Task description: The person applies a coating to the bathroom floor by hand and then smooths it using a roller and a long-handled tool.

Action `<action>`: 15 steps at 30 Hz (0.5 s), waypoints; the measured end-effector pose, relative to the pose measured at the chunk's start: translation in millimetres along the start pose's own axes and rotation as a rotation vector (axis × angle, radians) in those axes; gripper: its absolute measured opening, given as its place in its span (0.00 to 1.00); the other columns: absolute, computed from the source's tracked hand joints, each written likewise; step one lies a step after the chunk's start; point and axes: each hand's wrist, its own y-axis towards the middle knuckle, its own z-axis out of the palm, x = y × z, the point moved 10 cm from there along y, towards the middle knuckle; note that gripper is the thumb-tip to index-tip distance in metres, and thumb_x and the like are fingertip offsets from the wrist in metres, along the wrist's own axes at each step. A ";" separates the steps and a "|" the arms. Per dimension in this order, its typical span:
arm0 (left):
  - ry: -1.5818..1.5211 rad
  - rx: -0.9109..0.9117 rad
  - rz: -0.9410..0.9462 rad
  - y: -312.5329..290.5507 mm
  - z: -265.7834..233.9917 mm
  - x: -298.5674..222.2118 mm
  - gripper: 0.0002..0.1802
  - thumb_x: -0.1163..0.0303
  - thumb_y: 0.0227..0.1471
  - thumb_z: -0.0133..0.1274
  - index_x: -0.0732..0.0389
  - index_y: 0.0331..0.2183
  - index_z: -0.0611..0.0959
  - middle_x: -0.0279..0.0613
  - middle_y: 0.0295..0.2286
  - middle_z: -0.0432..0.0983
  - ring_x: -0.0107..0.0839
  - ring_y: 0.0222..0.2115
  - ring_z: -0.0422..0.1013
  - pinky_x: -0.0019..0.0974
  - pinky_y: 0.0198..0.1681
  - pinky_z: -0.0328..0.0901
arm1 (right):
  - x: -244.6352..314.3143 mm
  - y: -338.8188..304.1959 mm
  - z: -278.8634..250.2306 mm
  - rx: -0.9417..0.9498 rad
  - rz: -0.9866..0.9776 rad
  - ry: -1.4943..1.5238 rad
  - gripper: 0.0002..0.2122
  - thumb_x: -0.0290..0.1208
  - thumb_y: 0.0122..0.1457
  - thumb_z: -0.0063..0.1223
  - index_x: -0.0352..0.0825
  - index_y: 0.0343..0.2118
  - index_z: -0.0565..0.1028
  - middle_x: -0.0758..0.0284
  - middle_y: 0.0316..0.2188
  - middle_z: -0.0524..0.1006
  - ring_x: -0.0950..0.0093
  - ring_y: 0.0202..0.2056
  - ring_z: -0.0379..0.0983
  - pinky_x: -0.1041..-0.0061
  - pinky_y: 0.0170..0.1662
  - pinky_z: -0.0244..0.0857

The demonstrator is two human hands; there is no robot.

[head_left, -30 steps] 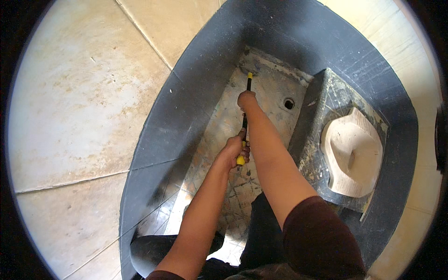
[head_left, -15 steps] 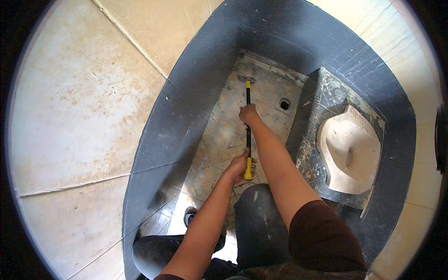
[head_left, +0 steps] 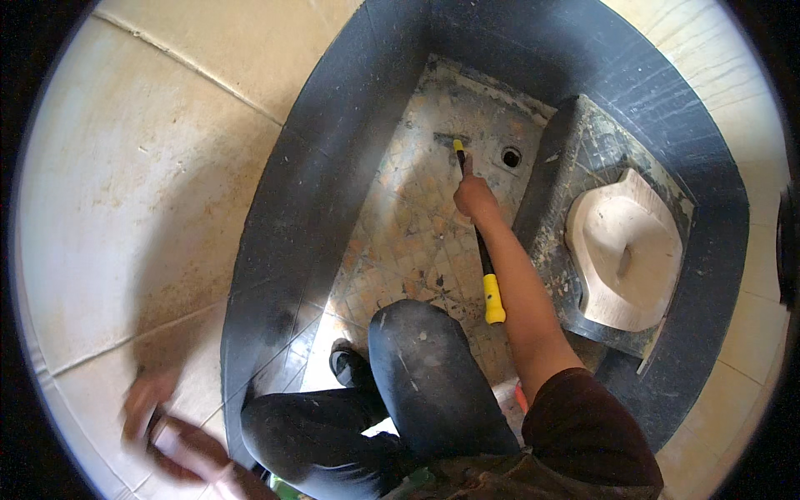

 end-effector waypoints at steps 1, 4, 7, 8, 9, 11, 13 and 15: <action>-0.037 -0.088 0.086 2.6 -31.3 -0.1 0.20 0.56 0.61 0.45 0.68 0.36 0.75 0.50 0.30 0.73 0.41 0.33 0.71 0.42 0.37 0.68 | 2.9 -0.2 1.4 0.008 0.037 0.014 0.35 0.23 0.60 0.40 0.34 0.67 0.38 0.46 0.42 0.76 0.57 0.36 0.77 0.62 0.31 0.75; 0.355 -0.018 0.519 -1.8 -24.0 -25.9 0.23 0.54 0.60 0.48 0.69 0.33 0.75 0.52 0.28 0.73 0.44 0.28 0.71 0.42 0.31 0.68 | -6.2 21.8 -1.7 0.033 0.061 -0.036 0.35 0.23 0.60 0.40 0.34 0.67 0.38 0.47 0.43 0.75 0.57 0.34 0.78 0.62 0.31 0.75; 0.421 -0.113 0.526 -3.6 -7.3 -32.5 0.24 0.54 0.61 0.46 0.71 0.32 0.78 0.52 0.25 0.75 0.45 0.25 0.73 0.44 0.30 0.68 | 4.6 61.3 -2.7 0.042 -0.044 -0.082 0.34 0.23 0.60 0.42 0.32 0.67 0.40 0.47 0.45 0.75 0.59 0.34 0.78 0.61 0.33 0.74; 0.424 -0.169 0.521 -2.2 -5.4 -33.7 0.25 0.55 0.61 0.45 0.71 0.31 0.78 0.52 0.24 0.75 0.44 0.24 0.73 0.44 0.30 0.68 | 3.2 91.4 -16.1 0.031 -0.102 -0.195 0.33 0.23 0.59 0.43 0.31 0.65 0.43 0.46 0.45 0.75 0.59 0.35 0.78 0.60 0.34 0.73; 0.435 -0.186 0.521 -4.2 -4.8 -29.2 0.25 0.55 0.61 0.45 0.71 0.30 0.79 0.52 0.24 0.75 0.45 0.24 0.73 0.44 0.30 0.68 | 0.8 119.4 -30.7 0.016 -0.156 -0.306 0.31 0.24 0.59 0.44 0.30 0.64 0.47 0.46 0.44 0.75 0.59 0.36 0.78 0.60 0.36 0.73; 0.425 -0.212 0.548 -10.7 -10.0 -21.2 0.25 0.55 0.61 0.45 0.70 0.29 0.79 0.52 0.23 0.75 0.45 0.24 0.73 0.44 0.29 0.68 | 3.7 144.1 -36.6 0.122 -0.178 -0.510 0.25 0.27 0.58 0.47 0.28 0.58 0.59 0.46 0.43 0.76 0.59 0.37 0.77 0.60 0.38 0.71; 0.366 -0.303 0.672 -18.9 -19.9 -21.1 0.23 0.57 0.61 0.45 0.71 0.31 0.78 0.51 0.22 0.74 0.45 0.22 0.71 0.43 0.27 0.66 | -16.0 155.5 -16.5 0.094 -0.175 -0.492 0.19 0.29 0.56 0.51 0.26 0.50 0.71 0.47 0.39 0.77 0.58 0.37 0.77 0.61 0.40 0.71; 0.379 -0.315 0.704 -14.3 -18.5 -23.5 0.23 0.57 0.61 0.45 0.71 0.31 0.78 0.50 0.22 0.74 0.44 0.22 0.71 0.42 0.26 0.66 | 3.1 135.9 -4.6 -0.013 -0.139 -0.283 0.14 0.31 0.54 0.55 0.26 0.40 0.78 0.48 0.37 0.79 0.58 0.36 0.78 0.62 0.39 0.71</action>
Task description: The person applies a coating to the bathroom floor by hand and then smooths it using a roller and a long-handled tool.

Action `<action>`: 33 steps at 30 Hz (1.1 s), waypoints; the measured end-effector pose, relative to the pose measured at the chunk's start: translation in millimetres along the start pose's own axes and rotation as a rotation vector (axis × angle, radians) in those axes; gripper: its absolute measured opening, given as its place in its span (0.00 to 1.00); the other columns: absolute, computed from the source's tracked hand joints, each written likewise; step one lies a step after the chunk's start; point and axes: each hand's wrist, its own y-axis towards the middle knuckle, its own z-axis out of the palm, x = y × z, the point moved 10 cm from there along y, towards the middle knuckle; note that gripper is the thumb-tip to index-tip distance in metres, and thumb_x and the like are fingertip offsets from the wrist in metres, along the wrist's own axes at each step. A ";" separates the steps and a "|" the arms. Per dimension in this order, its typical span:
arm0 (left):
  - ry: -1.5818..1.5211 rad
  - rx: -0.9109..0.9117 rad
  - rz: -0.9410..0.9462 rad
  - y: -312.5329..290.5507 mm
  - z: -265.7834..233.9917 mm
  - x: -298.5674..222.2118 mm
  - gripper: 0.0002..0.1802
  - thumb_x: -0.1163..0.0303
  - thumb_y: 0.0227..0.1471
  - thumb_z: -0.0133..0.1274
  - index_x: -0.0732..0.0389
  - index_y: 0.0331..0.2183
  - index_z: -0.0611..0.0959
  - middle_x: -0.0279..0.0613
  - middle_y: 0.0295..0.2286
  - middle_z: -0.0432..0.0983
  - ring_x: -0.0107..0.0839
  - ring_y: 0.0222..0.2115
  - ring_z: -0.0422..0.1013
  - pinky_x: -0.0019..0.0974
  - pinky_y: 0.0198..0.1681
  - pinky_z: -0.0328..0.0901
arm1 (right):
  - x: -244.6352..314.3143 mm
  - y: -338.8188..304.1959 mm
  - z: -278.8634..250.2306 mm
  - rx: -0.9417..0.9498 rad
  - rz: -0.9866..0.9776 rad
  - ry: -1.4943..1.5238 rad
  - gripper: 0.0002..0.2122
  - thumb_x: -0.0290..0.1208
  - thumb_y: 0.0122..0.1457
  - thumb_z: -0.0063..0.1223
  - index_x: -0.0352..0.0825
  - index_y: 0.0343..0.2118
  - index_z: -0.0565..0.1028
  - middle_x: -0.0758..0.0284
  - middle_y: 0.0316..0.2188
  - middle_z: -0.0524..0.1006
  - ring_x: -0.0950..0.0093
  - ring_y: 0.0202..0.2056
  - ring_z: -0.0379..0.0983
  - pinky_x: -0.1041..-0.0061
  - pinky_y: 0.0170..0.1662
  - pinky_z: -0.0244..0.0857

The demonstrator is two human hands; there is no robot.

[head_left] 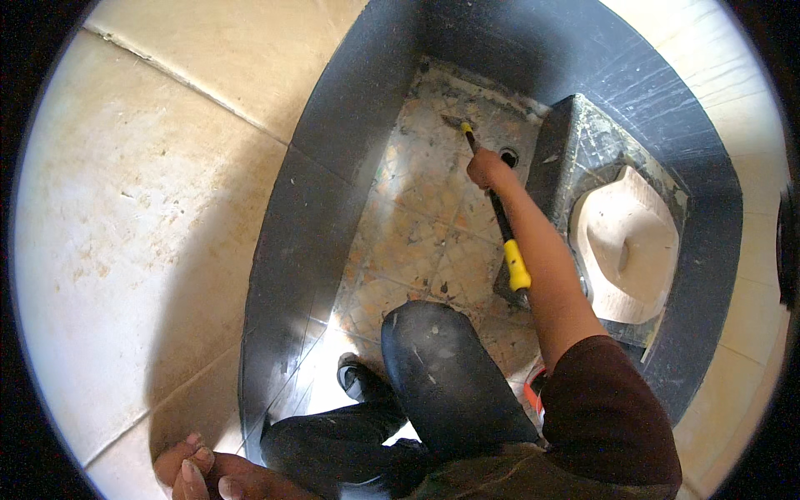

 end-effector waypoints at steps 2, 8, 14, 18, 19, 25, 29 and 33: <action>-0.013 -0.009 0.006 6.1 5.8 -5.2 0.22 0.58 0.61 0.45 0.71 0.31 0.78 0.50 0.21 0.73 0.43 0.21 0.70 0.42 0.25 0.66 | 16.2 11.7 -11.0 -0.010 -0.044 -0.038 0.12 0.31 0.53 0.56 0.26 0.36 0.80 0.50 0.36 0.79 0.58 0.36 0.78 0.62 0.38 0.71; -0.057 -0.037 0.013 12.4 8.3 -7.8 0.21 0.59 0.61 0.46 0.72 0.31 0.77 0.49 0.20 0.72 0.41 0.19 0.69 0.39 0.21 0.65 | 16.0 41.0 -2.7 0.173 -0.219 -0.192 0.12 0.29 0.52 0.55 0.24 0.34 0.80 0.53 0.33 0.80 0.55 0.35 0.78 0.63 0.38 0.72; -0.105 -0.075 0.017 9.8 11.2 -14.2 0.20 0.61 0.61 0.46 0.72 0.31 0.76 0.48 0.18 0.71 0.38 0.17 0.68 0.36 0.18 0.65 | 20.0 20.4 -74.8 0.088 0.079 0.079 0.19 0.23 0.46 0.59 0.20 0.43 0.74 0.45 0.34 0.78 0.53 0.38 0.78 0.61 0.39 0.72; -0.126 -0.068 0.040 13.7 11.0 -15.7 0.19 0.62 0.61 0.47 0.73 0.31 0.75 0.47 0.17 0.70 0.36 0.16 0.67 0.35 0.16 0.65 | 47.8 -19.9 -46.5 -0.003 -0.082 -0.009 0.29 0.23 0.46 0.59 0.19 0.53 0.63 0.42 0.36 0.77 0.52 0.40 0.77 0.61 0.39 0.72; -0.129 -0.064 0.047 13.6 10.0 -15.3 0.19 0.62 0.61 0.47 0.73 0.31 0.75 0.47 0.17 0.70 0.36 0.16 0.67 0.34 0.16 0.65 | 48.2 -27.2 -39.2 -0.032 -0.047 0.068 0.30 0.23 0.47 0.58 0.19 0.54 0.62 0.42 0.36 0.77 0.52 0.40 0.76 0.61 0.39 0.72; -0.180 -0.122 0.044 11.1 14.3 -24.7 0.18 0.64 0.61 0.47 0.73 0.31 0.74 0.45 0.16 0.68 0.33 0.14 0.65 0.32 0.13 0.64 | 35.1 25.8 -82.5 -0.053 -0.043 -0.089 0.28 0.27 0.52 0.54 0.21 0.55 0.61 0.47 0.35 0.78 0.54 0.37 0.77 0.62 0.38 0.72; -0.184 -0.106 0.070 17.1 10.0 -24.9 0.18 0.64 0.60 0.48 0.73 0.31 0.73 0.45 0.15 0.68 0.32 0.13 0.64 0.30 0.10 0.64 | 10.2 -29.6 -37.0 -0.201 0.086 0.316 0.28 0.22 0.54 0.50 0.25 0.59 0.56 0.49 0.37 0.78 0.57 0.35 0.78 0.61 0.35 0.73; -0.189 -0.079 0.094 21.1 6.8 -18.6 0.17 0.65 0.60 0.48 0.74 0.31 0.72 0.44 0.14 0.67 0.30 0.11 0.63 0.28 0.08 0.64 | -6.4 -99.6 16.9 -0.117 0.198 0.299 0.29 0.22 0.54 0.48 0.29 0.61 0.56 0.48 0.36 0.78 0.59 0.37 0.78 0.59 0.35 0.73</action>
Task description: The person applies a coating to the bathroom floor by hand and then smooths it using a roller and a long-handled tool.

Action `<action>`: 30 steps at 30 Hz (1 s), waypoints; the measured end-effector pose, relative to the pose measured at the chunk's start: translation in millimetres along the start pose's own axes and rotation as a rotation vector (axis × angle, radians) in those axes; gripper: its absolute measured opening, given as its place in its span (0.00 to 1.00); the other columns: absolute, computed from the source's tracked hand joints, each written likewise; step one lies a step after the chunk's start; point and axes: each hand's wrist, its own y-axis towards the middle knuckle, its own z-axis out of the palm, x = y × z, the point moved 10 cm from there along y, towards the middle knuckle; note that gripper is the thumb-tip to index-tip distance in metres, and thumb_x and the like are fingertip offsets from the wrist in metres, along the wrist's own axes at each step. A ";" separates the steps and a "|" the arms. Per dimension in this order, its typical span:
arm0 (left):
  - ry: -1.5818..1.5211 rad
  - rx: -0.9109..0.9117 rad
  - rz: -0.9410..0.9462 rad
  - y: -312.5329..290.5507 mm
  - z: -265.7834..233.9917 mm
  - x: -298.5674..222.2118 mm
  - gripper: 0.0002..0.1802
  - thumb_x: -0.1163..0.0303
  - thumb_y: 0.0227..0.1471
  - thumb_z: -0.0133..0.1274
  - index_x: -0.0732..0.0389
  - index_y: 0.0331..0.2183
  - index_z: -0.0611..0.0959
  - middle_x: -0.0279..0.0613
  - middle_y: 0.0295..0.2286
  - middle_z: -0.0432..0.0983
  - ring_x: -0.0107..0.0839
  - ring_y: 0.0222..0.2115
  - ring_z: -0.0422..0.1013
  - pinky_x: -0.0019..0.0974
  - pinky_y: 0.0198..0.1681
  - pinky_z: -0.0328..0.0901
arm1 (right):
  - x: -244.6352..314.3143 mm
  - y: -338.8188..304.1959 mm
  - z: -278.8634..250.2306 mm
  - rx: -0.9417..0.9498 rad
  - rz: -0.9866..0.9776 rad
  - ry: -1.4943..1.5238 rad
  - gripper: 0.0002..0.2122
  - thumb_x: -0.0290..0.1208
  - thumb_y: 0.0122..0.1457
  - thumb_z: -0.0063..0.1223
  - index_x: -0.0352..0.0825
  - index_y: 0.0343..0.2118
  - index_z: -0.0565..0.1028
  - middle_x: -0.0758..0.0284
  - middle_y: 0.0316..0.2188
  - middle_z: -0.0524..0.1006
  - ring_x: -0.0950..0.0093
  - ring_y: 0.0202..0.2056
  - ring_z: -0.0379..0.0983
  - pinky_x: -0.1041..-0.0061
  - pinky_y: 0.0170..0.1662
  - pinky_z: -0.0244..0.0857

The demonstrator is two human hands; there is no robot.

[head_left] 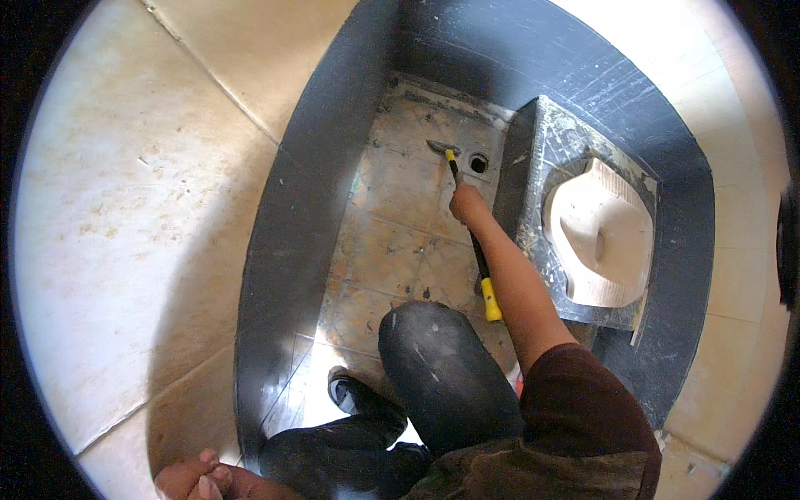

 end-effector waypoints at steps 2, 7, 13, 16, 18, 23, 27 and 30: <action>-0.025 -0.018 -0.003 1.2 -0.6 -1.0 0.17 0.66 0.60 0.48 0.74 0.30 0.72 0.43 0.13 0.66 0.29 0.11 0.63 0.27 0.08 0.64 | -14.9 27.9 -2.4 0.010 -0.048 -0.210 0.30 0.23 0.55 0.48 0.30 0.62 0.54 0.48 0.37 0.78 0.60 0.37 0.78 0.59 0.35 0.73; -0.015 -0.079 0.017 -2.3 -2.1 -4.7 0.17 0.67 0.61 0.47 0.74 0.27 0.73 0.43 0.12 0.66 0.29 0.11 0.64 0.26 0.08 0.63 | -1.8 32.0 -17.9 0.126 0.069 0.062 0.29 0.26 0.56 0.50 0.30 0.61 0.58 0.50 0.38 0.78 0.63 0.35 0.78 0.62 0.34 0.72; -0.003 -0.105 0.003 -3.1 3.2 -6.6 0.18 0.68 0.61 0.45 0.73 0.26 0.73 0.43 0.12 0.66 0.28 0.11 0.64 0.25 0.07 0.62 | -18.8 14.8 -53.0 0.017 0.027 -0.086 0.31 0.23 0.53 0.51 0.27 0.61 0.54 0.43 0.39 0.75 0.61 0.40 0.77 0.58 0.39 0.71; 0.024 -0.091 0.013 -1.5 5.5 -7.8 0.18 0.68 0.62 0.44 0.73 0.26 0.73 0.43 0.12 0.65 0.28 0.11 0.63 0.25 0.07 0.61 | -18.5 20.2 -45.3 -0.024 0.001 -0.032 0.31 0.22 0.53 0.51 0.26 0.61 0.54 0.43 0.39 0.76 0.59 0.39 0.77 0.57 0.39 0.71; 0.061 -0.080 0.015 -0.3 5.8 -9.3 0.18 0.68 0.62 0.44 0.73 0.26 0.73 0.43 0.12 0.65 0.28 0.11 0.63 0.24 0.07 0.61 | -33.0 20.7 -17.8 -0.030 0.047 0.004 0.28 0.23 0.53 0.50 0.25 0.58 0.58 0.45 0.38 0.77 0.58 0.39 0.78 0.58 0.40 0.71; 0.025 -0.077 0.001 -1.4 4.0 -11.9 0.18 0.68 0.63 0.41 0.72 0.26 0.71 0.42 0.11 0.65 0.28 0.10 0.62 0.26 0.07 0.59 | -44.4 88.4 -14.5 0.111 -0.227 -0.542 0.20 0.26 0.53 0.49 0.23 0.49 0.70 0.46 0.42 0.76 0.53 0.44 0.75 0.60 0.45 0.70; -0.017 -0.106 0.016 -5.6 -0.1 -5.7 0.18 0.68 0.63 0.41 0.72 0.26 0.71 0.42 0.11 0.65 0.28 0.10 0.62 0.26 0.07 0.59 | -45.0 80.1 -7.2 0.009 -0.092 -0.259 0.14 0.30 0.55 0.50 0.26 0.40 0.77 0.52 0.41 0.78 0.57 0.43 0.76 0.61 0.44 0.70; -0.026 -0.111 0.006 -7.8 0.7 -6.6 0.18 0.68 0.63 0.41 0.72 0.26 0.71 0.42 0.11 0.65 0.29 0.09 0.61 0.26 0.07 0.59 | -30.5 107.2 -35.1 0.024 -0.096 -0.206 0.15 0.30 0.55 0.50 0.26 0.41 0.77 0.52 0.40 0.79 0.56 0.42 0.76 0.61 0.43 0.70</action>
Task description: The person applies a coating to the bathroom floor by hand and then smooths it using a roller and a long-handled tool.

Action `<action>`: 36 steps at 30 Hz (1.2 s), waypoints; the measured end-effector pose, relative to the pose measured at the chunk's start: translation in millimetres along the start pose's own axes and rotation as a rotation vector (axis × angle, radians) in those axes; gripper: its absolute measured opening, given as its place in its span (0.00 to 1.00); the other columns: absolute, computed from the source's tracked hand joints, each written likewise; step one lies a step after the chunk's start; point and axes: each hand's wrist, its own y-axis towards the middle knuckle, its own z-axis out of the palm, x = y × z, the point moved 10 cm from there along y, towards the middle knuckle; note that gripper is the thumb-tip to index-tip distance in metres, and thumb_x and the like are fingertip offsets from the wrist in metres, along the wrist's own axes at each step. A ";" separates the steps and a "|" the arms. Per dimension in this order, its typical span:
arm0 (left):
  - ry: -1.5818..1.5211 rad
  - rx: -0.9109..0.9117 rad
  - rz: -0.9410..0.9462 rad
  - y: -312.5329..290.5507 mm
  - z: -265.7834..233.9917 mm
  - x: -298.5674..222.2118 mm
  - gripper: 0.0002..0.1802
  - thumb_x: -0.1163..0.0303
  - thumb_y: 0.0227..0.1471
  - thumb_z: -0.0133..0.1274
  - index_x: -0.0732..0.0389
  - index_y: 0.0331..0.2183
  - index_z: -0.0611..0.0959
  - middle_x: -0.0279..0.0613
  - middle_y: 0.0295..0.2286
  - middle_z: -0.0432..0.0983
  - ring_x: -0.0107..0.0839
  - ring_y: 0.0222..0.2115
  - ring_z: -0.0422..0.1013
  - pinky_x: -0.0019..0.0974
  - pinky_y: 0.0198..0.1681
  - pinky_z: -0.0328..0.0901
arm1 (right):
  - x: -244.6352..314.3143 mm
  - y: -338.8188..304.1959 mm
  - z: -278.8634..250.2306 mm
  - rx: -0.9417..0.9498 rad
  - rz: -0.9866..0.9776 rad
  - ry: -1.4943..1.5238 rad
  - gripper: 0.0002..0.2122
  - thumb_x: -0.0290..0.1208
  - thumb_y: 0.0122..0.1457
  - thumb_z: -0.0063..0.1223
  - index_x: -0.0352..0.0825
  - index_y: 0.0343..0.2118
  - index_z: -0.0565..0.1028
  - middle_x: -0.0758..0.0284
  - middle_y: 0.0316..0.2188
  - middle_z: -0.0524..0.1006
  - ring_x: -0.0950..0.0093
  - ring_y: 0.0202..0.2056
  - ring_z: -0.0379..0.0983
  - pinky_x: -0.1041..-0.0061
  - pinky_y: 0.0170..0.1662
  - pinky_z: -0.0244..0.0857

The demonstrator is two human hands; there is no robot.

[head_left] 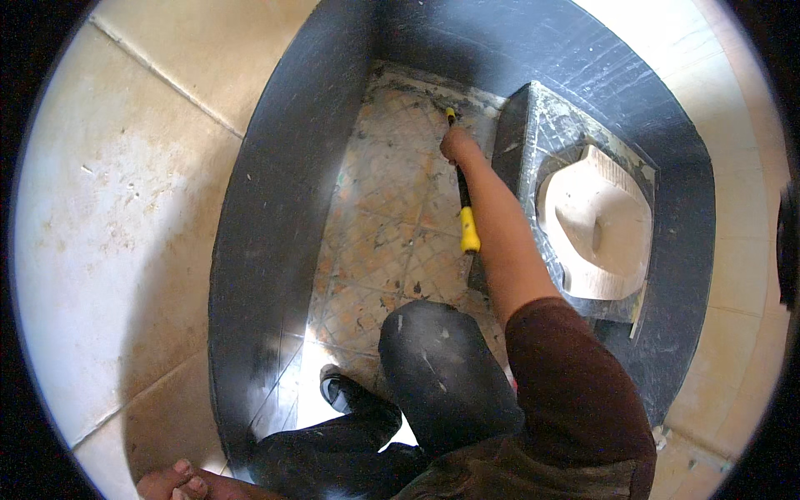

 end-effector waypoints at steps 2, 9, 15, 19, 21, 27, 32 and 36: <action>0.016 0.018 0.015 3.1 -3.9 -0.1 0.18 0.67 0.63 0.41 0.72 0.26 0.71 0.42 0.11 0.65 0.29 0.09 0.61 0.26 0.08 0.59 | 44.7 -21.9 -11.5 0.254 -0.110 -0.275 0.13 0.32 0.56 0.51 0.30 0.40 0.79 0.54 0.39 0.79 0.60 0.39 0.78 0.63 0.41 0.72; -0.026 0.037 -0.008 6.5 -7.4 -0.5 0.17 0.67 0.62 0.43 0.72 0.26 0.71 0.41 0.11 0.63 0.28 0.08 0.59 0.27 0.07 0.59 | 45.7 -20.0 -5.8 0.380 -0.280 -0.568 0.16 0.29 0.50 0.53 0.30 0.42 0.79 0.50 0.43 0.77 0.53 0.45 0.75 0.59 0.45 0.72; -0.023 0.036 0.006 7.3 1.8 -1.0 0.18 0.69 0.61 0.43 0.74 0.25 0.71 0.41 0.11 0.62 0.27 0.08 0.59 0.27 0.07 0.59 | -21.1 -29.5 19.1 -0.023 0.221 0.136 0.28 0.21 0.54 0.51 0.27 0.59 0.59 0.48 0.42 0.76 0.61 0.34 0.78 0.62 0.31 0.73; -0.030 0.041 0.041 4.7 3.7 -4.3 0.18 0.69 0.61 0.43 0.75 0.25 0.72 0.41 0.11 0.62 0.27 0.08 0.59 0.27 0.06 0.59 | -38.7 -48.4 13.6 -0.032 0.275 0.240 0.29 0.20 0.56 0.48 0.26 0.61 0.54 0.46 0.40 0.76 0.59 0.33 0.78 0.62 0.29 0.74; -0.034 0.015 0.042 4.9 -1.1 -0.7 0.18 0.69 0.61 0.43 0.75 0.25 0.72 0.41 0.11 0.62 0.26 0.08 0.59 0.27 0.06 0.59 | -41.7 -72.2 15.9 -0.119 0.263 0.260 0.26 0.21 0.55 0.49 0.25 0.58 0.58 0.46 0.38 0.77 0.58 0.33 0.79 0.62 0.30 0.74; -0.070 -0.036 0.036 -1.7 -5.6 -0.4 0.18 0.69 0.61 0.44 0.75 0.26 0.72 0.41 0.11 0.62 0.26 0.08 0.59 0.26 0.06 0.59 | -34.9 -77.4 -7.9 0.065 0.259 0.214 0.17 0.23 0.53 0.49 0.22 0.46 0.68 0.45 0.40 0.77 0.52 0.45 0.74 0.60 0.44 0.71; -0.052 -0.016 0.011 -3.2 1.5 -3.1 0.17 0.69 0.61 0.43 0.75 0.26 0.71 0.41 0.11 0.62 0.26 0.09 0.59 0.26 0.06 0.58 | -71.8 -85.4 10.4 -0.055 0.146 0.163 0.23 0.25 0.52 0.50 0.21 0.52 0.65 0.43 0.47 0.72 0.50 0.50 0.71 0.60 0.51 0.66; -0.055 -0.041 0.047 1.4 -3.8 -1.7 0.17 0.69 0.61 0.43 0.74 0.26 0.71 0.41 0.11 0.62 0.26 0.09 0.59 0.26 0.06 0.58 | -48.3 -85.4 -10.8 -0.004 0.159 0.168 0.24 0.26 0.55 0.48 0.20 0.54 0.63 0.41 0.47 0.72 0.50 0.50 0.70 0.59 0.53 0.65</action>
